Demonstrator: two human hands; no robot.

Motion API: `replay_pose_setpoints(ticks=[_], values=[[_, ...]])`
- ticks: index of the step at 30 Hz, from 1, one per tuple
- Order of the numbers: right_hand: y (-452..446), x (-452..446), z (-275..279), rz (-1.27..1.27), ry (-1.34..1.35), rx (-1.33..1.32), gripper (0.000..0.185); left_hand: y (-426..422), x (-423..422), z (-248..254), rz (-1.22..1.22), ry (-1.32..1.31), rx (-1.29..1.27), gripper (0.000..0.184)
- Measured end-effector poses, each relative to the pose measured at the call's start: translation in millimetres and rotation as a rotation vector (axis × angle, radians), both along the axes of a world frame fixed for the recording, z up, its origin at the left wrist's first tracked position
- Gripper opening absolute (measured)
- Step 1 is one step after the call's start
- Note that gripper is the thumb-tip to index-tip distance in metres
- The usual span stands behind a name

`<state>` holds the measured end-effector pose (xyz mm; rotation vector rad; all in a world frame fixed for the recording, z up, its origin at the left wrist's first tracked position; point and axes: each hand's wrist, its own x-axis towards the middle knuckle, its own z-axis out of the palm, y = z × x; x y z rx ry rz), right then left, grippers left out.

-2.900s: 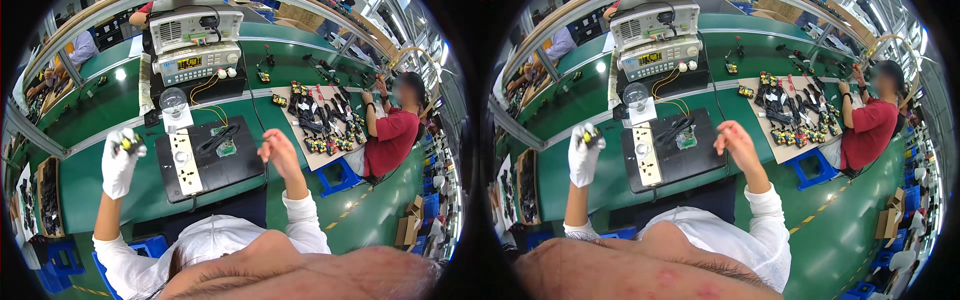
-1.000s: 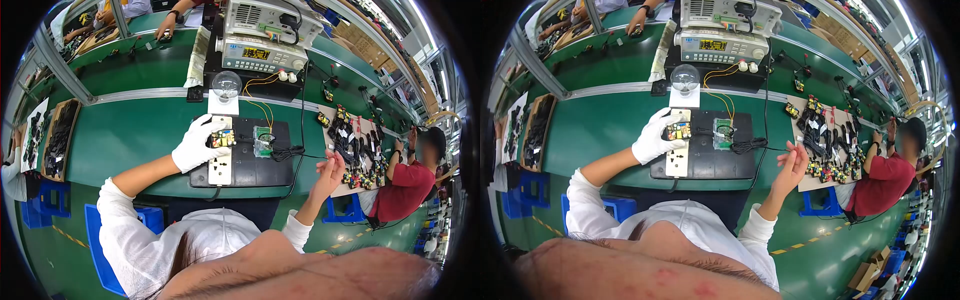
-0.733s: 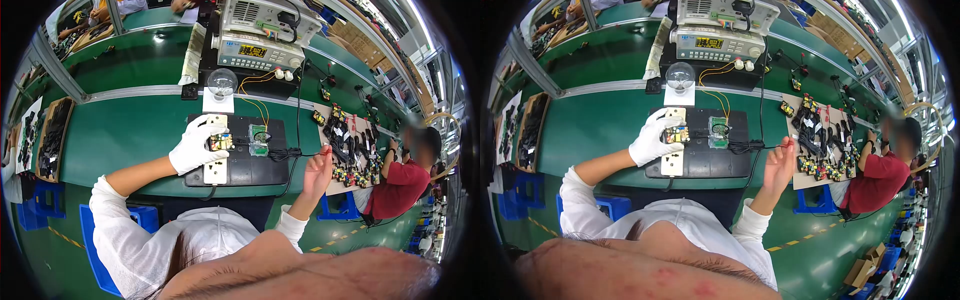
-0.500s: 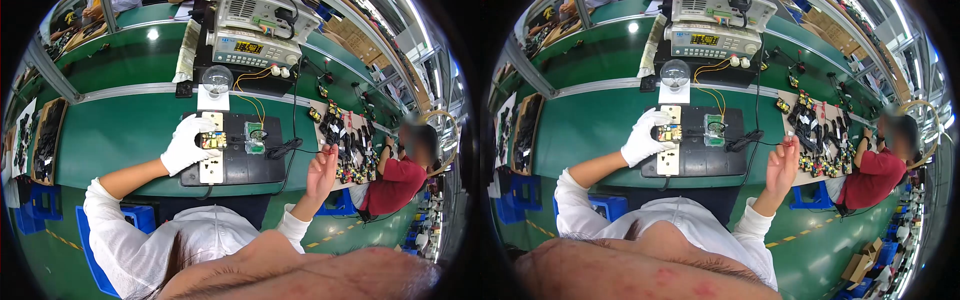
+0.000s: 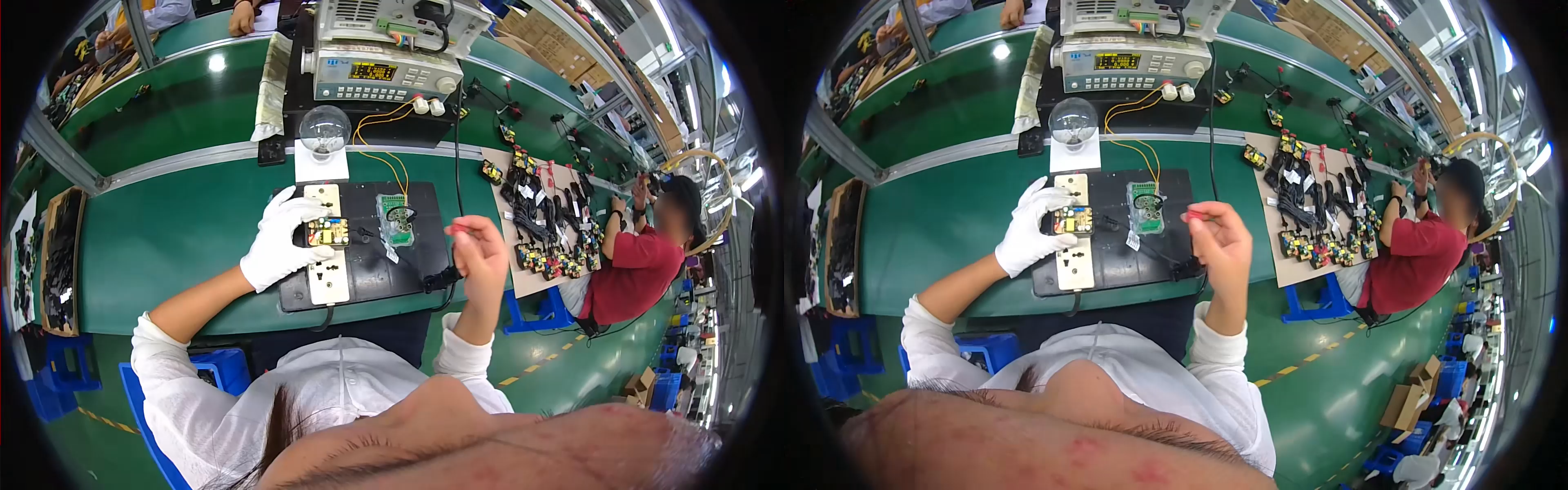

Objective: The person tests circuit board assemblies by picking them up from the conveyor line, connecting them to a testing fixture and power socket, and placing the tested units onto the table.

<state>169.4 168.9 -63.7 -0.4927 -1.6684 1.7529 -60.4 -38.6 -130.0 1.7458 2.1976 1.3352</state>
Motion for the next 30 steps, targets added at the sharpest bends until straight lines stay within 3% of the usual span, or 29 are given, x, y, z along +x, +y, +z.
replay_pose_setpoints(ticks=[4,6,8,11,13,15,19,25,30], values=[[-12,-24,-13,-0.201,-0.247,0.371,0.018,-4,0,-1,0.006,0.016,0.026,0.057],[-15,-25,-5,-0.169,-0.288,0.400,0.017,-5,0,0,-0.007,-0.001,0.028,0.055],[-18,-20,11,0.148,-0.279,0.059,0.016,-6,0,0,-0.010,-0.007,0.032,0.055],[-20,-1,11,0.736,0.098,-0.508,0.015,-5,-2,0,-0.017,-0.015,0.052,0.055],[-18,-2,13,0.759,0.138,-0.598,0.015,-6,0,-1,-0.016,-0.030,0.065,0.056],[-17,-13,1,0.384,-0.058,-0.185,0.016,-7,0,1,-0.024,-0.017,0.060,0.057],[-18,-40,-41,-0.065,-0.311,0.346,0.014,-6,-2,-3,-0.038,-0.009,0.096,0.059],[-28,-52,-57,-0.298,-0.360,0.709,0.014,-6,-3,-4,-0.044,-0.010,0.107,0.057],[-37,-54,-56,-0.315,-0.404,0.816,0.016,-6,-3,-1,-0.048,0.005,0.096,0.058]])
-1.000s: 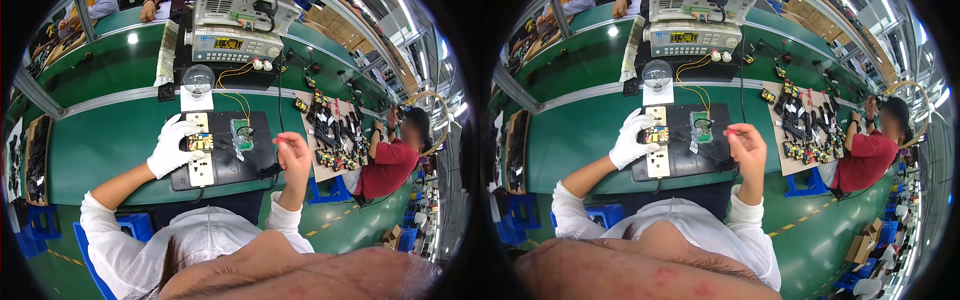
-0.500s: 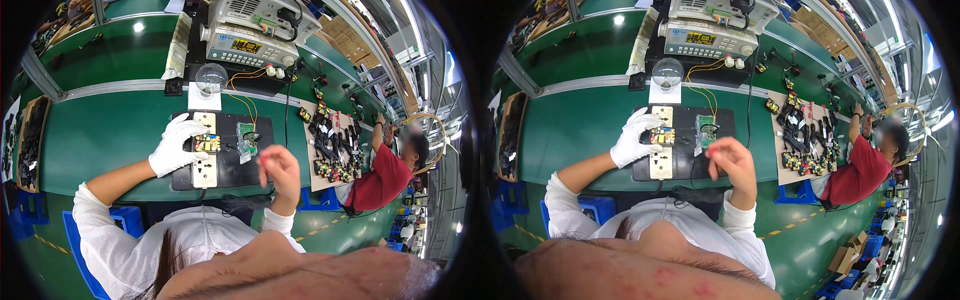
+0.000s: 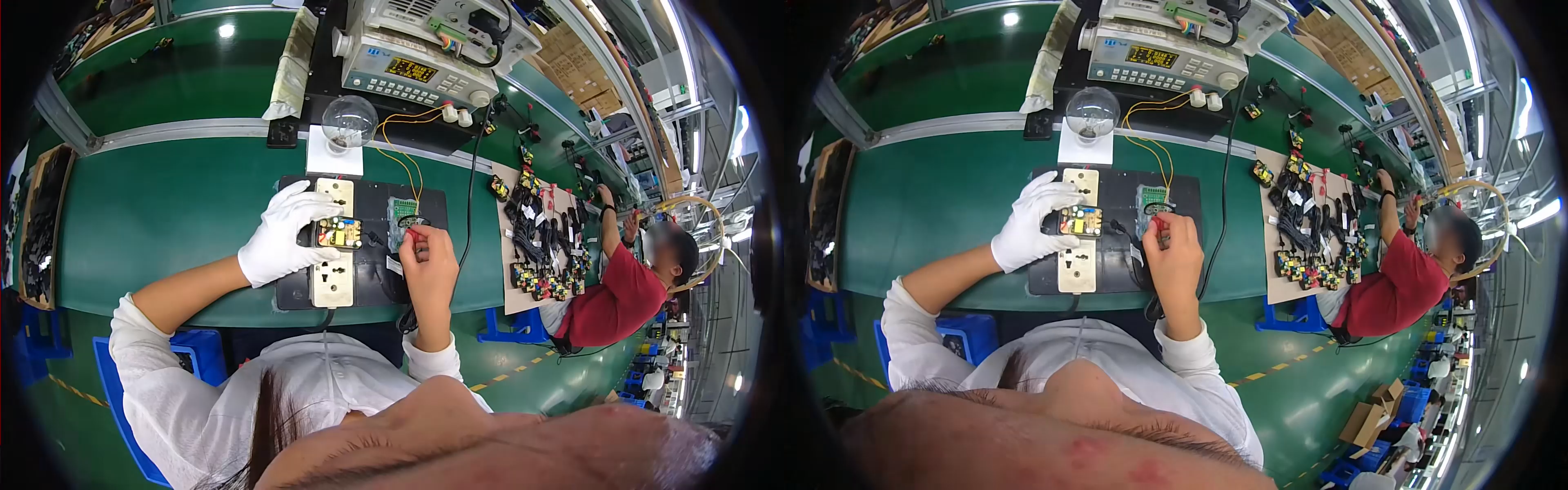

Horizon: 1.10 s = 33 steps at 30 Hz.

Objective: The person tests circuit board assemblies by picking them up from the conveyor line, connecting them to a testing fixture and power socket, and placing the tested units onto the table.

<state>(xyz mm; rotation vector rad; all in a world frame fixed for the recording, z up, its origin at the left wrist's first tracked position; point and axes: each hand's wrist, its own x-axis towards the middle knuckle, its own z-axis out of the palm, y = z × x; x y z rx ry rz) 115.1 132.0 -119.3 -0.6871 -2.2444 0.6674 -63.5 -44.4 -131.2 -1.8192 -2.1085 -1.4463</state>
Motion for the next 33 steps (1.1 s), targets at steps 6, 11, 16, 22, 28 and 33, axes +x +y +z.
replay_pose_setpoints(ticks=[6,11,16,22,28,33], values=[[-1,-1,-1,-0.013,-0.047,0.185,0.015,2,-2,-4,-0.013,0.003,0.042,0.058],[-8,-2,1,-0.060,-0.107,0.174,0.016,3,-3,-6,-0.007,-0.005,0.080,0.058],[-11,-5,3,-0.125,-0.140,0.089,0.013,3,-3,-6,-0.025,-0.012,0.086,0.059],[-10,-4,4,-0.047,-0.058,0.030,0.016,3,-2,-6,-0.025,-0.011,0.080,0.062],[4,1,13,0.055,-0.091,0.027,0.021,2,-2,-6,-0.019,-0.017,0.061,0.061],[21,3,17,0.120,-0.160,-0.166,0.027,1,0,-4,-0.008,-0.011,0.037,0.062]])
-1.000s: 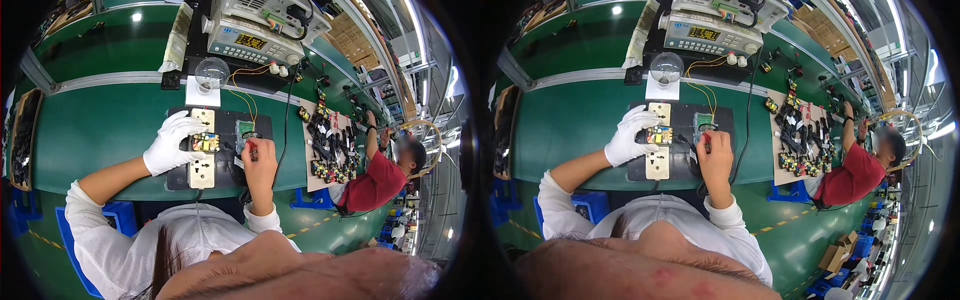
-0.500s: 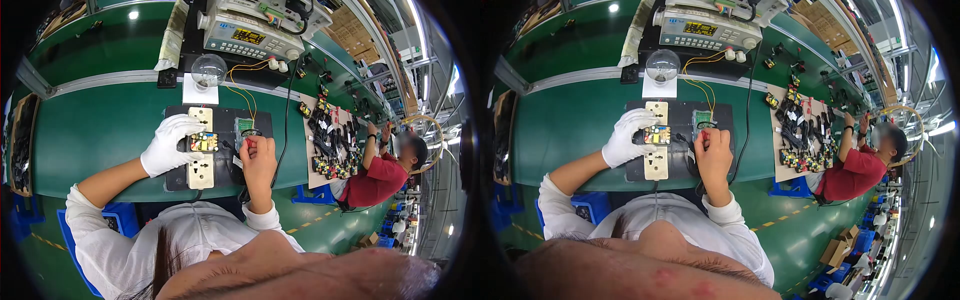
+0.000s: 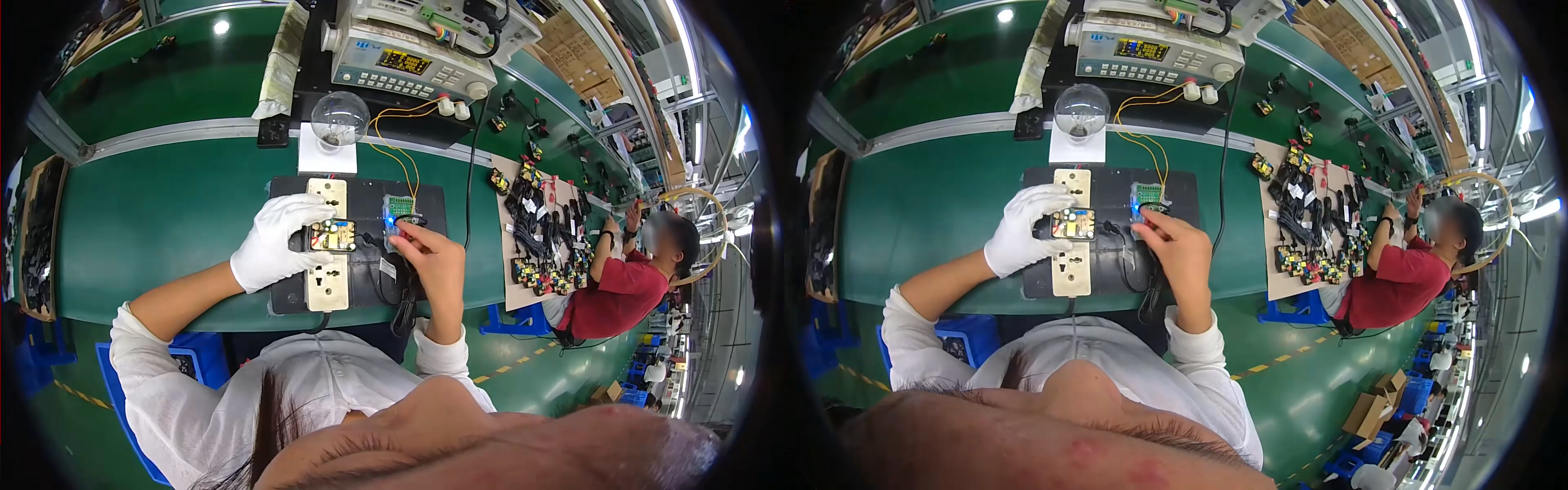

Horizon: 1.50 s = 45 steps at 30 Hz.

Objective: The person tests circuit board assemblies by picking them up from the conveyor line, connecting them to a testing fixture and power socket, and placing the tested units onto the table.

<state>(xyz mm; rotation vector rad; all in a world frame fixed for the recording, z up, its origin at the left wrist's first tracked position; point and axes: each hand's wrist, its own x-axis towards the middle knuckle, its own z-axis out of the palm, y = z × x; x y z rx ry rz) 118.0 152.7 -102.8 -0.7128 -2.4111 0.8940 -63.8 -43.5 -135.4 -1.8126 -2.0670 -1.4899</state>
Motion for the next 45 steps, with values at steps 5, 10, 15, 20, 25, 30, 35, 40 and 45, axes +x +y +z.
replay_pose_setpoints(ticks=[5,10,15,20,25,30,35,40,45], values=[[11,0,-7,-0.005,-0.045,-0.317,0.027,-1,2,3,0.014,0.001,-0.032,0.061],[11,-1,-6,0.002,-0.042,-0.345,0.025,-1,1,3,-0.005,-0.015,-0.035,0.059],[10,-1,-10,-0.002,-0.003,-0.369,0.026,-1,0,3,-0.007,-0.005,-0.032,0.057],[9,-2,-13,0.003,0.021,-0.350,0.025,-2,0,4,-0.011,-0.022,-0.063,0.057],[11,-2,-15,0.024,0.047,-0.376,0.024,-1,1,5,0.009,-0.024,-0.043,0.055],[14,0,-23,0.045,0.087,-0.386,0.023,-2,1,6,-0.004,-0.017,-0.084,0.055],[13,0,-24,0.038,0.095,-0.364,0.022,-1,0,2,-0.006,-0.012,-0.058,0.055],[14,0,-25,0.065,0.113,-0.364,0.023,-2,-2,0,-0.017,0.007,-0.041,0.055],[17,3,-24,0.119,0.156,-0.555,0.022,-2,0,0,-0.010,-0.031,-0.021,0.052]])
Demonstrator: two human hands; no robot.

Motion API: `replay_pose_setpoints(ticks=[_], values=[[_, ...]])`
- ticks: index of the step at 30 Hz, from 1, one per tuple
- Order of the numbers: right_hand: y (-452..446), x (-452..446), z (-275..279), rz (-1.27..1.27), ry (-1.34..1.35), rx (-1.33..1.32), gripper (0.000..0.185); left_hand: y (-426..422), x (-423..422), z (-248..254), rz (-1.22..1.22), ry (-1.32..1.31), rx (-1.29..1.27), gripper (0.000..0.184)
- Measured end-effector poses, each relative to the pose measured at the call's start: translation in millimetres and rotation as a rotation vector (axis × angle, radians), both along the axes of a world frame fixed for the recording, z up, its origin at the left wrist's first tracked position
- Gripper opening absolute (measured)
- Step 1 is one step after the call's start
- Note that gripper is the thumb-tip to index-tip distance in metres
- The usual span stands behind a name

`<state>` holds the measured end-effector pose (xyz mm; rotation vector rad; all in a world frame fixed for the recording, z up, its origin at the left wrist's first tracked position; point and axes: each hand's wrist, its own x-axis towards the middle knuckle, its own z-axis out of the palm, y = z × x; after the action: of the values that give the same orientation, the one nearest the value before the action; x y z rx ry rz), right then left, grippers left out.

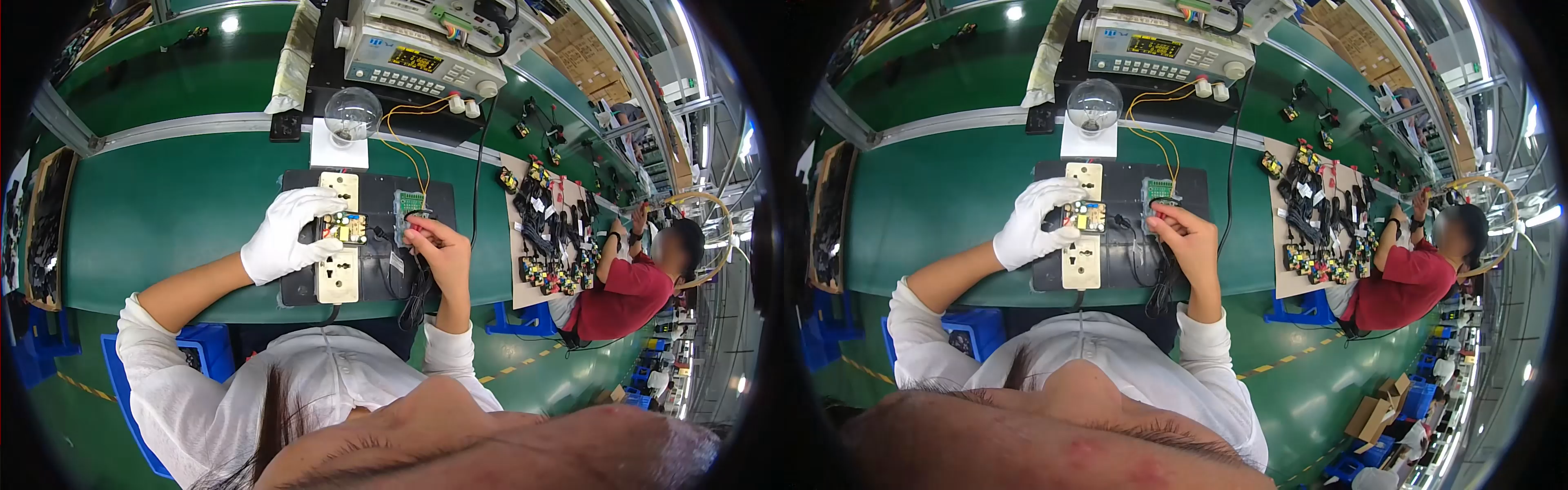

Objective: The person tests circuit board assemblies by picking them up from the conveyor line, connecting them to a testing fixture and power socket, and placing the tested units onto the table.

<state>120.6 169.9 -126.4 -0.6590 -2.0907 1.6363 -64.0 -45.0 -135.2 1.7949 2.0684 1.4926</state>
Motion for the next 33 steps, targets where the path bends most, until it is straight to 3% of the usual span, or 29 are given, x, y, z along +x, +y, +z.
replay_pose_setpoints(ticks=[11,23,25,33], values=[[-2,-1,-1,-0.006,0.056,-0.078,0.021,0,-7,11,-0.073,0.036,-0.039,0.044],[-11,-5,11,-0.081,-0.093,-0.034,0.026,0,-5,8,-0.071,0.021,0.015,0.045],[-10,-4,18,-0.082,-0.219,-0.032,0.027,0,-6,8,-0.073,0.029,0.014,0.045],[-3,-3,19,-0.026,-0.248,-0.076,0.028,2,-6,10,-0.083,0.029,0.015,0.044]])
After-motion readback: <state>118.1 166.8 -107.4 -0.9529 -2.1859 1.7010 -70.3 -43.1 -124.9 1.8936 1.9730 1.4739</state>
